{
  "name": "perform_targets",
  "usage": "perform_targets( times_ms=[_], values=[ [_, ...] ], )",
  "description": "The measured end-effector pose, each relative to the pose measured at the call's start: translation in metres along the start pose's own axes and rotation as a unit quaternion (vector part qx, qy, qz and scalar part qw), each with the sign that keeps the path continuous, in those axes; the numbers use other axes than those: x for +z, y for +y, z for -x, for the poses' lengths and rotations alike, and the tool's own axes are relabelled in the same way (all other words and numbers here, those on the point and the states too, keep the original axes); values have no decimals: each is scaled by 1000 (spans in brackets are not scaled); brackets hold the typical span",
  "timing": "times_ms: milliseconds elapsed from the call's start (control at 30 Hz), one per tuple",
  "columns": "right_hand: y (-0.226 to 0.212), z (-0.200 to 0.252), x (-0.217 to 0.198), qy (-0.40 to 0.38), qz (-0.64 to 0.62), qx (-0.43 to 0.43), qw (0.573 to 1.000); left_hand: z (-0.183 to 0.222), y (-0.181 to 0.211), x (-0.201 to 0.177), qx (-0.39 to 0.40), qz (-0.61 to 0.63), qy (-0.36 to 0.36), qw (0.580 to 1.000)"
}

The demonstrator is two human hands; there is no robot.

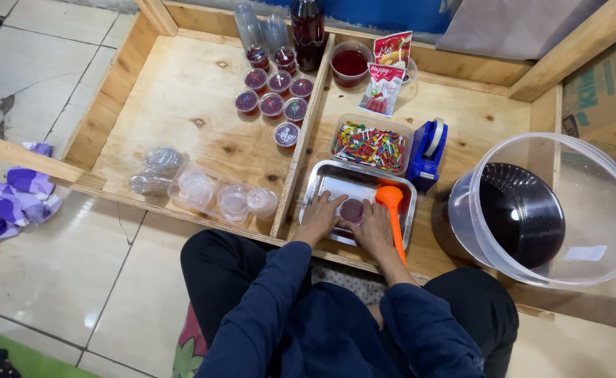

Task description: The person prepares drinks by hand by pouring a dark liquid into clear plastic cups and adding small colorful toppings.

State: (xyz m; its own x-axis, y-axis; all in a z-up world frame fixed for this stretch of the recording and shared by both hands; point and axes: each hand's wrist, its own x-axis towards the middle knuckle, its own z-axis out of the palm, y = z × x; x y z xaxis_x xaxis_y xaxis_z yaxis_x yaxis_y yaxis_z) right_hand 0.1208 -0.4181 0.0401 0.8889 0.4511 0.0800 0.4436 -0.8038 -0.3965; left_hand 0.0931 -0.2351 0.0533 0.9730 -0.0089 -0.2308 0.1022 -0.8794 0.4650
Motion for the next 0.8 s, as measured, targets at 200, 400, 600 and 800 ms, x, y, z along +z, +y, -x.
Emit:
perform_targets(
  times_ms=[200,400,600,800],
  values=[
    [1,-3,-4,-26,-8,3,1000,-8,0,1,-11,-6,-10,1000],
    [12,-12,-5,-83,-27,4,996,-19,-3,5,-9,-22,-27,999],
    [20,-15,-2,-109,-49,7,993,-27,-1,10,-11,-45,-17,999],
    [15,-17,-11,-109,-59,2,992,-27,2,8,-14,-43,-20,999]
  ],
)
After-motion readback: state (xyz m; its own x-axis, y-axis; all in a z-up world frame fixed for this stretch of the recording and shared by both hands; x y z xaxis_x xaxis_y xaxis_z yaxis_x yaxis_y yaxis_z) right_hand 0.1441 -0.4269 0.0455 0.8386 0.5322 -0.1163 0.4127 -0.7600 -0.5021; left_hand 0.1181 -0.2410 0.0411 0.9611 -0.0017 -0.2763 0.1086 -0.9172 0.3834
